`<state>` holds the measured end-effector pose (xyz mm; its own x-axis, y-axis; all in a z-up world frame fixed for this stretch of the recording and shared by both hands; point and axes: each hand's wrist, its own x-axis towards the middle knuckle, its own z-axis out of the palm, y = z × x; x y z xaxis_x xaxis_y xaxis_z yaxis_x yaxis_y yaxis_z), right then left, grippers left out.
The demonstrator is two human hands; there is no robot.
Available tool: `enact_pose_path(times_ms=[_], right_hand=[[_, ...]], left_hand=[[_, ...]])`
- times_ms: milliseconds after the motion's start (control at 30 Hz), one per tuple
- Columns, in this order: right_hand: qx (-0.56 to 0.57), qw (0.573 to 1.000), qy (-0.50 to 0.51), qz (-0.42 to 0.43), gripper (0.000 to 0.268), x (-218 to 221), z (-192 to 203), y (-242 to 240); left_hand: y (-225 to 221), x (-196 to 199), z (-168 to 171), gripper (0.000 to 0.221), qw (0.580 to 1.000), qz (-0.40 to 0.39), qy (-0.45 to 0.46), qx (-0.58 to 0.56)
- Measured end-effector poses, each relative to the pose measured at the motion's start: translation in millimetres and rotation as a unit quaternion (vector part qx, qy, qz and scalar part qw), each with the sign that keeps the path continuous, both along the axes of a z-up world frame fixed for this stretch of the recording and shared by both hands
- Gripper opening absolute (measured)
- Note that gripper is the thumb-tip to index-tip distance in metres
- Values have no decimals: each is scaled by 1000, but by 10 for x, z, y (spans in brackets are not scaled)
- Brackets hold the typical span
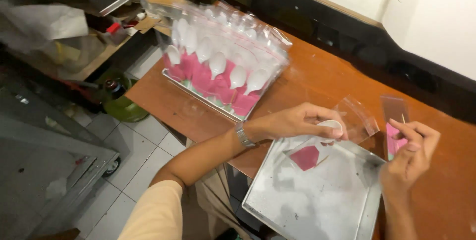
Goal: Packaging individual plastic spoons into plastic sleeves with decorative paper inserts and placing them into a storage container.
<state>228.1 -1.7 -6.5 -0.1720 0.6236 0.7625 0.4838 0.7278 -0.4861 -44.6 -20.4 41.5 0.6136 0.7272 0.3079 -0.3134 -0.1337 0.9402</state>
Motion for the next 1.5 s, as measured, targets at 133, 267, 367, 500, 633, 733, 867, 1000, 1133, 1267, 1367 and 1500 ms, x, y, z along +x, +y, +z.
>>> enact_pose_path(times_ms=[133,267,367,500,633,733,867,1000,1133,1267,1367,1500], right_hand=[[20,1000,0,5,72,4,-22,18],[12,1000,-20,11,57,0,-89,-5],[20,999,-45,19,53,-11,-108,-5],[20,998,-63,18,50,-16,-132,-11],[16,997,-69,14,49,-2,-135,6],[5,998,-69,9,47,28,-131,-3],[11,997,-72,6,48,49,-148,20],[6,996,-85,-9,48,27,-130,12],[15,996,-90,-4,49,38,-141,32],[10,994,-106,-17,52,39,-125,16],[17,994,-108,-15,51,43,-126,24],[35,993,-109,-6,49,45,-132,42]], left_hand=[[-571,-511,353,22,983,171,-22,68],[-792,-1125,453,21,871,479,28,107],[-806,-1648,479,15,808,574,61,119],[-698,-2111,344,12,803,571,76,156],[-674,-2255,131,13,783,583,147,161],[-734,-2225,124,24,771,601,145,153],[-804,-2156,231,24,727,615,208,222],[-832,-2096,272,11,676,631,246,291],[-849,-2083,271,10,710,615,213,267],[-839,-2091,215,17,734,603,198,242],[-812,-2098,119,15,709,610,221,275],[-791,-2109,-12,15,660,630,273,306]])
